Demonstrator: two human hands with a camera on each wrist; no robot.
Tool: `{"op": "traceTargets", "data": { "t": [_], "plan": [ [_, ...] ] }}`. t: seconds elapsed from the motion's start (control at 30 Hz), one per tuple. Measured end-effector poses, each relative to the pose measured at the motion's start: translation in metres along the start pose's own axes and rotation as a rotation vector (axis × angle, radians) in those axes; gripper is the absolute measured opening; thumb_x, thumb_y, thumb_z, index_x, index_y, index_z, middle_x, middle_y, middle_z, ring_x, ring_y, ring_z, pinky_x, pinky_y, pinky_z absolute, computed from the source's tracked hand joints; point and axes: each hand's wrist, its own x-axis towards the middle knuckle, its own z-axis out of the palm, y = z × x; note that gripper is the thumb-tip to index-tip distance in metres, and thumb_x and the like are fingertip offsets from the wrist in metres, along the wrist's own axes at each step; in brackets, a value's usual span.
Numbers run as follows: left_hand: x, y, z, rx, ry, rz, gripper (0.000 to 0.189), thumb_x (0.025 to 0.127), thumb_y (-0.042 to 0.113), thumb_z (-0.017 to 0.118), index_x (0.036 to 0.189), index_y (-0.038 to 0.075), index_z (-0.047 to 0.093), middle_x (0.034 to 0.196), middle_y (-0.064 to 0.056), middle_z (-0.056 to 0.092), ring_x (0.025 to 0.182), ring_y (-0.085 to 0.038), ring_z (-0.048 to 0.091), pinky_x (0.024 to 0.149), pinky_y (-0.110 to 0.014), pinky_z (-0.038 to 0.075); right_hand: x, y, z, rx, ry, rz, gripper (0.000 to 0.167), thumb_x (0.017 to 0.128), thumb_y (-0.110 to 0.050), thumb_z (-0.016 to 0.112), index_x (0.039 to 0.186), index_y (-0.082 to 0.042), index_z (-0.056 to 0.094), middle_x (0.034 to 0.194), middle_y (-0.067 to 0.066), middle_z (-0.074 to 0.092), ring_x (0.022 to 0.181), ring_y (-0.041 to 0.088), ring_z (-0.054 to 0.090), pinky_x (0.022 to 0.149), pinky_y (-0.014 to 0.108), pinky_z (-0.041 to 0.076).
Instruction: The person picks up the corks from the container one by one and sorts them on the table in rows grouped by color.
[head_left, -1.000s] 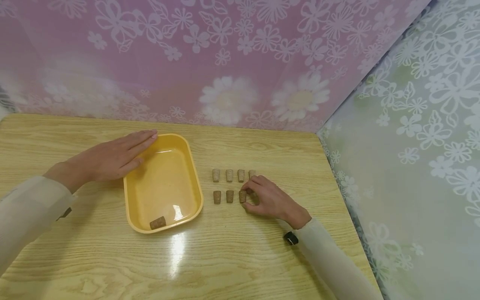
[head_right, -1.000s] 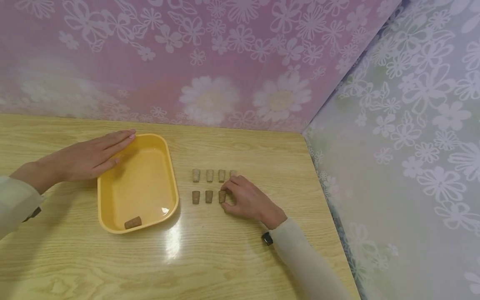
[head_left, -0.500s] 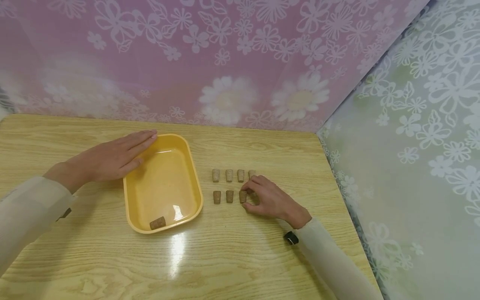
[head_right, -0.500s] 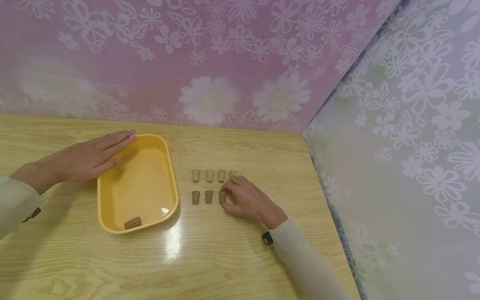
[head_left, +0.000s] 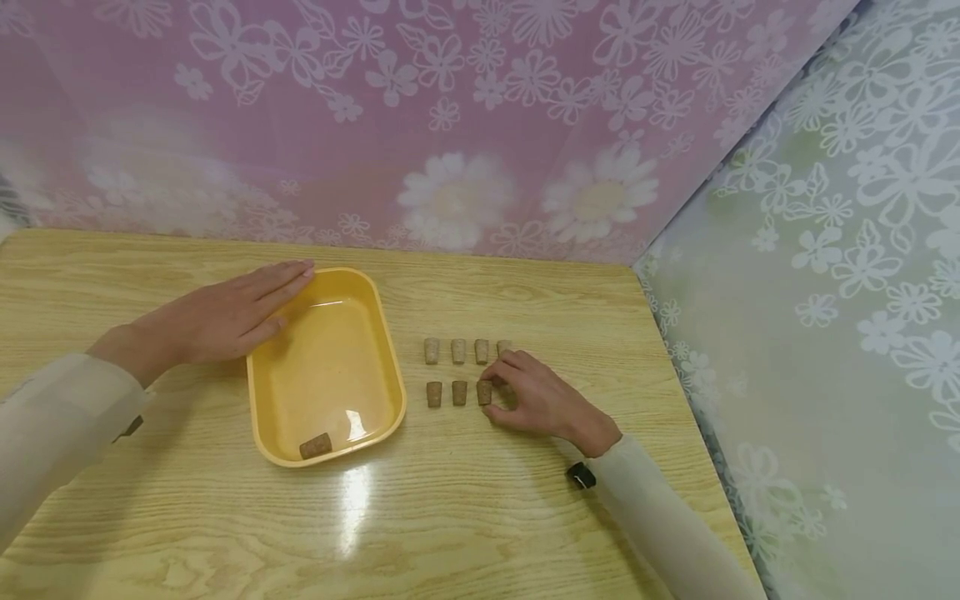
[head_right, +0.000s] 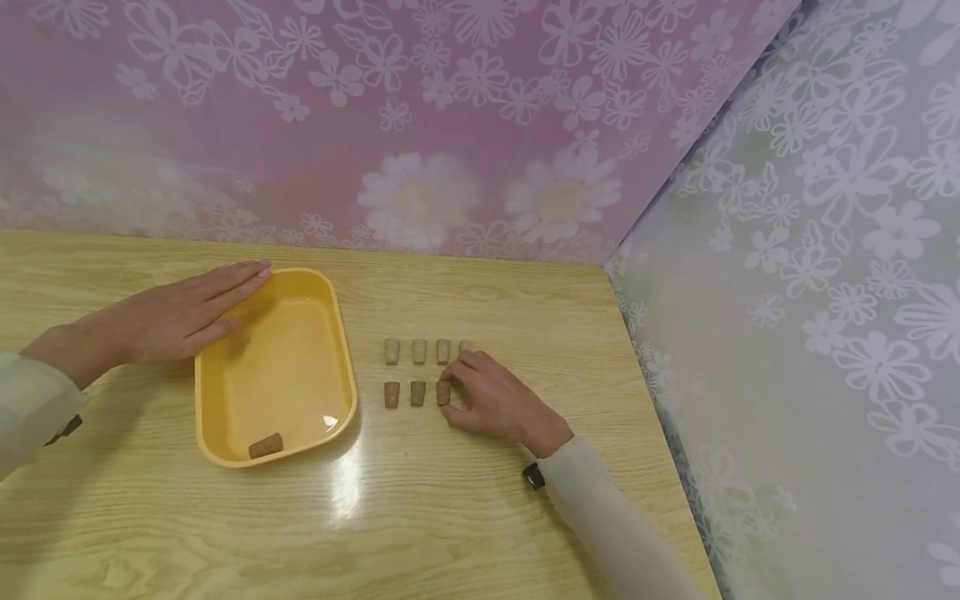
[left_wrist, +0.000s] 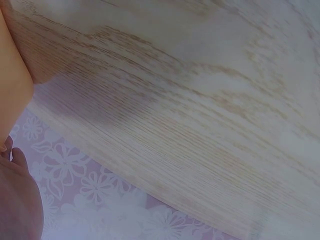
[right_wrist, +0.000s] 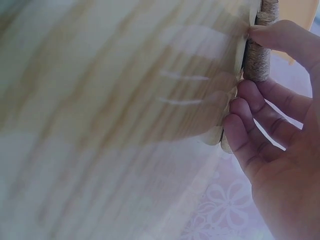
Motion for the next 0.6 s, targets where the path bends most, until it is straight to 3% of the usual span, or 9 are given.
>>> {"op": "traceTargets", "data": {
  "t": [0.37, 0.6],
  "plan": [
    [0.001, -0.001, -0.002, -0.003, -0.036, -0.026, 0.074, 0.118, 0.036, 0.048, 0.178, 0.023, 0.008, 0.186, 0.001, 0.004, 0.171, -0.034, 0.012, 0.136, -0.060, 0.024, -0.003, 0.000, -0.009, 0.055, -0.021, 0.058, 0.040, 0.097, -0.038, 0.080, 0.127, -0.013, 0.074, 0.127, 0.005, 0.069, 0.121, 0.026, 0.066, 0.107, 0.050, 0.057],
    [0.000, -0.002, -0.001, -0.017, -0.044, -0.030, 0.073, 0.118, 0.036, 0.047, 0.178, 0.023, 0.008, 0.186, 0.001, 0.003, 0.172, -0.034, 0.011, 0.136, -0.060, 0.022, 0.003, 0.001, -0.021, 0.061, 0.028, 0.023, 0.037, 0.099, -0.035, 0.080, 0.126, -0.010, 0.074, 0.120, 0.005, 0.068, 0.113, 0.024, 0.065, 0.099, 0.047, 0.059]
  ]
}}
